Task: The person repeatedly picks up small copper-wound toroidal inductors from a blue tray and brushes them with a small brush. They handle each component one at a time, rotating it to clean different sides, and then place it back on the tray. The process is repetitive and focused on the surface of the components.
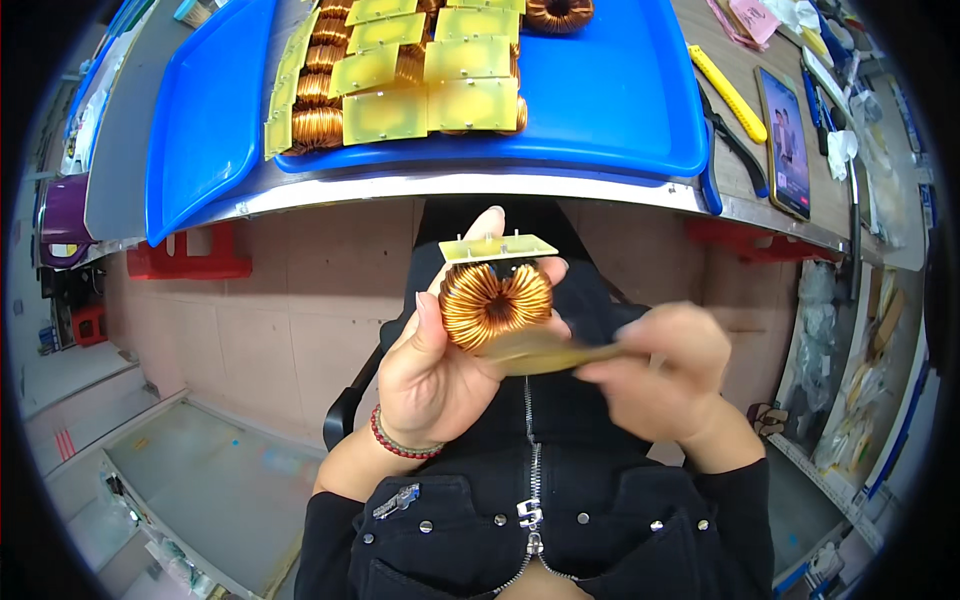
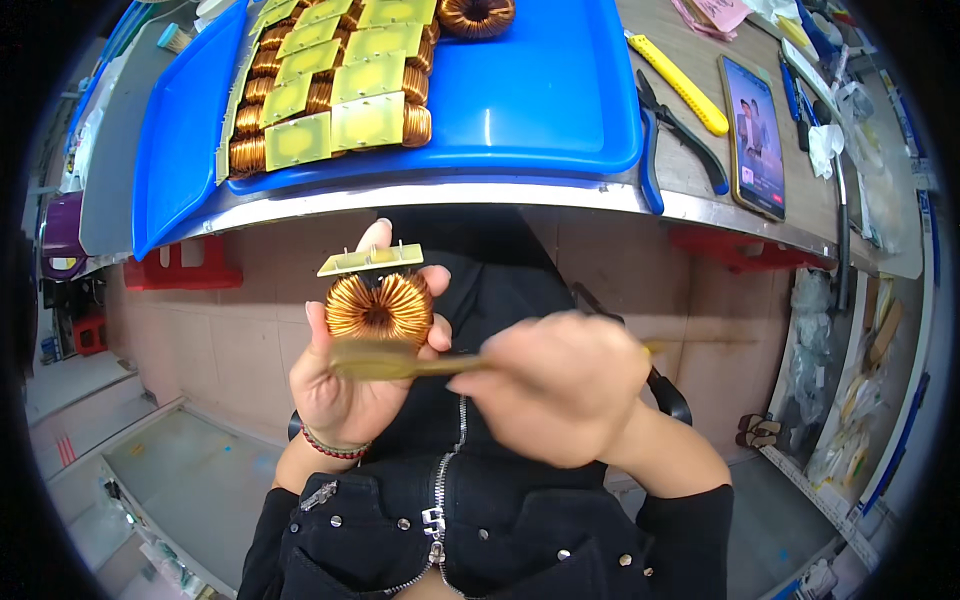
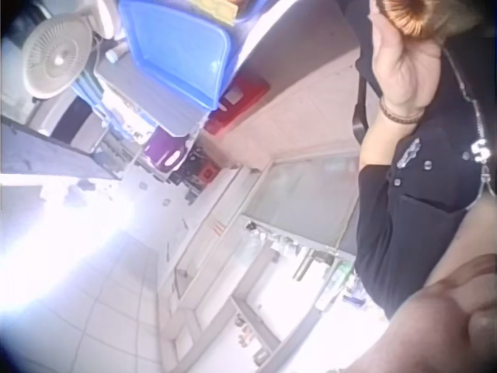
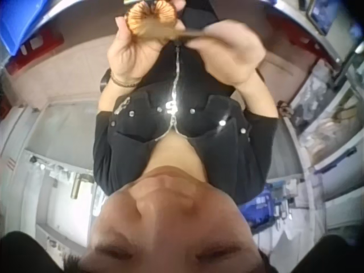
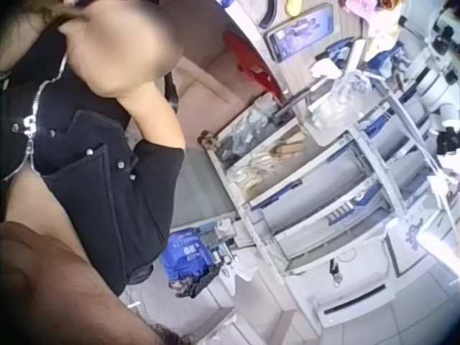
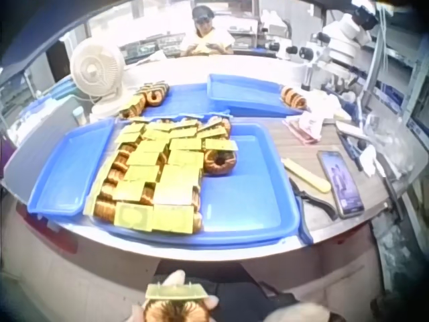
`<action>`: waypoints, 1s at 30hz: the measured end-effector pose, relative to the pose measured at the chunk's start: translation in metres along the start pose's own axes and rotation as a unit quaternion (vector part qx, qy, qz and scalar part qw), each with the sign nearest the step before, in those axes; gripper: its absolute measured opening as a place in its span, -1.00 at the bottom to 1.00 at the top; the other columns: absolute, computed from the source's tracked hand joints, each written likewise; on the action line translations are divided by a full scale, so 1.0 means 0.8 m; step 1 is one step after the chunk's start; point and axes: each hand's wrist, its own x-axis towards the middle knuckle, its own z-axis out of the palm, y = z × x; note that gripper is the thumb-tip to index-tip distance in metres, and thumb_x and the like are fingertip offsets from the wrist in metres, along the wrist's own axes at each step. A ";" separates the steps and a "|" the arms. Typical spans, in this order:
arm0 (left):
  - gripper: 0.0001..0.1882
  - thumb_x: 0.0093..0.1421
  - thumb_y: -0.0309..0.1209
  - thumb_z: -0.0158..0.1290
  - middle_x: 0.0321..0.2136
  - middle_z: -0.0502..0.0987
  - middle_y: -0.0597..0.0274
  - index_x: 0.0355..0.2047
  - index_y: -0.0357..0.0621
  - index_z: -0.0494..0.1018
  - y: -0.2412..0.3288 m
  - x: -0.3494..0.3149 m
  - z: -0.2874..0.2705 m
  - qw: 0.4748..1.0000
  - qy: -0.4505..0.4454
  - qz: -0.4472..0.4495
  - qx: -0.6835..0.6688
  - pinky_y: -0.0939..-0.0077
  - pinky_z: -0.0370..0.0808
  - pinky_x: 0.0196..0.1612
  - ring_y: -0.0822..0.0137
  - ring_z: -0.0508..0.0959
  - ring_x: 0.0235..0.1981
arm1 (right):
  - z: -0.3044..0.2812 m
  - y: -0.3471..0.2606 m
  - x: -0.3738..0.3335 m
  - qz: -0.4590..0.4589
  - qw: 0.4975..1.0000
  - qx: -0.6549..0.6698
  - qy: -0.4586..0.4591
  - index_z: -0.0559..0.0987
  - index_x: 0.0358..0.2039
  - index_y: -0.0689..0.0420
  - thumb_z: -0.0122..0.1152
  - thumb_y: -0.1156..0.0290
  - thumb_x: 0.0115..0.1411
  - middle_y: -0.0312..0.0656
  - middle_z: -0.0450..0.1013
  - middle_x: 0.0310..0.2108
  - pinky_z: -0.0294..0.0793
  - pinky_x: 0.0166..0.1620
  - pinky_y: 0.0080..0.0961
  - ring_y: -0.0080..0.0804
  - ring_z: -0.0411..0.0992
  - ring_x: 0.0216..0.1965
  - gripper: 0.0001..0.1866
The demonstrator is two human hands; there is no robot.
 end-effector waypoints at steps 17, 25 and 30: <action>-0.29 0.24 -0.05 -0.27 0.07 0.18 -0.10 0.24 -0.15 -0.24 -0.011 -0.003 -0.001 0.994 0.070 0.045 0.065 0.35 0.30 -0.01 0.15 0.31 0.03 | -0.022 0.008 0.017 0.067 0.996 -0.023 -0.054 0.42 -0.61 0.17 0.25 0.63 -0.20 -0.13 0.37 -0.43 0.30 -0.57 -0.61 -0.42 0.34 -0.59 -0.83; -0.25 0.21 -0.10 -0.16 0.05 0.21 -0.07 0.23 -0.23 -0.21 -0.005 0.002 -0.005 0.993 0.058 0.057 0.089 0.36 0.33 -0.03 0.16 0.36 -0.02 | -0.021 0.032 0.028 0.166 0.971 -0.174 0.002 0.48 -0.64 0.15 0.22 0.53 -0.10 -0.23 0.37 -0.40 0.29 -0.59 -0.66 -0.52 0.36 -0.58 -0.91; -0.02 -0.20 -0.57 0.28 -0.08 0.32 0.01 0.17 -0.38 -0.08 -0.005 0.012 -0.008 0.788 0.090 0.305 0.526 0.44 0.38 -0.07 0.26 0.38 -0.08 | -0.048 0.024 0.020 0.130 0.988 -0.011 0.087 0.46 -0.45 0.18 0.20 0.64 -0.09 -0.10 0.33 -0.27 0.30 -0.40 -0.64 -0.49 0.30 -0.41 -0.84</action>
